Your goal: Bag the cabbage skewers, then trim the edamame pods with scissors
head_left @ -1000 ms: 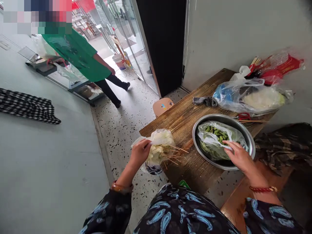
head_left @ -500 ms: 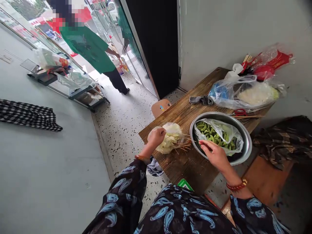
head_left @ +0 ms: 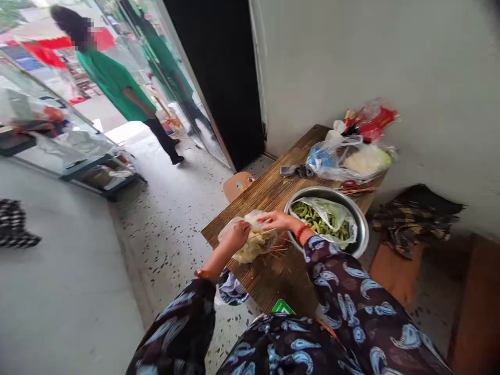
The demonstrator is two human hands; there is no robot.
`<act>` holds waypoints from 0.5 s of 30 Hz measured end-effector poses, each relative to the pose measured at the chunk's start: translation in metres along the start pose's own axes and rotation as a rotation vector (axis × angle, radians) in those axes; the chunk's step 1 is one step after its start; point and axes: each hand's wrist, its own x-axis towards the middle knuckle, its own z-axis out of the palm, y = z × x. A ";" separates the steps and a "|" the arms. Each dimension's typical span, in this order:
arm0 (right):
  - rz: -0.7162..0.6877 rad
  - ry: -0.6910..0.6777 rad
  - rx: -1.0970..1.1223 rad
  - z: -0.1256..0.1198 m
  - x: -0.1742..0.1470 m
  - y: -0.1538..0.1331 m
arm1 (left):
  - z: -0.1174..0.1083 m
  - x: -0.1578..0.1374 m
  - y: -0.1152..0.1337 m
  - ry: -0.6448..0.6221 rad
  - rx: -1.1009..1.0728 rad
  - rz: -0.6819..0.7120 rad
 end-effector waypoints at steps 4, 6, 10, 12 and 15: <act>0.004 -0.042 -0.087 0.027 0.001 -0.018 | -0.006 -0.011 -0.007 -0.011 0.052 0.070; 0.028 0.027 -0.130 0.036 0.000 -0.026 | -0.010 -0.012 -0.010 -0.009 0.127 0.056; 0.068 0.166 -0.169 0.040 0.000 -0.037 | -0.019 -0.008 -0.009 0.030 0.223 0.015; 0.100 0.216 -0.180 0.039 -0.002 -0.037 | -0.017 -0.005 -0.008 0.070 0.222 -0.003; 0.169 0.249 -0.202 0.039 -0.013 -0.031 | -0.007 -0.006 -0.004 0.101 0.133 -0.001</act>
